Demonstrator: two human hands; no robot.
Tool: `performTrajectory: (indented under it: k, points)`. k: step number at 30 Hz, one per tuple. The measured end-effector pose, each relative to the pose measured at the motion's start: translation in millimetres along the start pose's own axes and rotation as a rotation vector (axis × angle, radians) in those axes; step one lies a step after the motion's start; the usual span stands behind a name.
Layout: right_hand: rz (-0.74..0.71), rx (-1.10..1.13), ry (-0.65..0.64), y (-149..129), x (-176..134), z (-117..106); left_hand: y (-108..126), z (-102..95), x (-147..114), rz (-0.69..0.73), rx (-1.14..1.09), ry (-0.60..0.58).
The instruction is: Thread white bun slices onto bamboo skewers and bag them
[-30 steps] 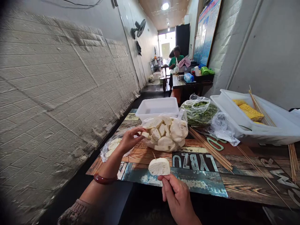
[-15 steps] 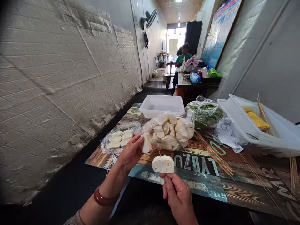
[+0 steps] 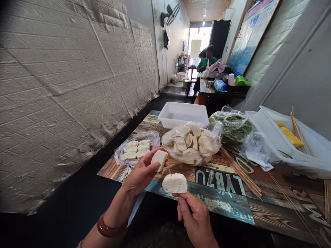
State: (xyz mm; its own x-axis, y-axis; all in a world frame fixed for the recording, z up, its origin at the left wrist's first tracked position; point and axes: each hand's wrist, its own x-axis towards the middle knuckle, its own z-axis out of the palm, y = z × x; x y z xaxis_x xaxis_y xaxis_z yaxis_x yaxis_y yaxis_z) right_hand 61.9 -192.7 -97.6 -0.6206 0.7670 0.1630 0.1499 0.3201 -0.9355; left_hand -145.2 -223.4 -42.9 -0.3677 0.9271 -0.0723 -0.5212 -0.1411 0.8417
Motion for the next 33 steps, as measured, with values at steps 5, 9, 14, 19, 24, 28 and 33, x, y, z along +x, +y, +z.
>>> performTrajectory:
  k: [5,9,14,19,24,28,33]
  points:
    - [0.005,-0.042,-0.055,-1,0,3,-2,-7.7,1,0.011,-0.048,0.046]
    - [-0.011,-0.05,-0.12,-6,1,4,-1,-9.1,0,-0.032,-0.1,0.057]
    - [0.007,-0.034,-0.171,-11,-1,6,0,-3.7,-4,-0.043,-0.123,0.048]
    - [0.062,0.007,-0.18,-16,-3,8,-2,-1.9,-5,-0.057,-0.121,0.046]
    - [0.051,-0.001,-0.157,-18,0,10,-2,-1.4,-7,-0.064,-0.104,0.049]
    - [0.034,-0.031,-0.129,-14,-2,9,-2,-0.7,-8,-0.043,-0.099,0.037]
    - [-0.006,-0.095,-0.107,-10,-4,8,-4,-1.5,-8,-0.018,-0.102,0.025]
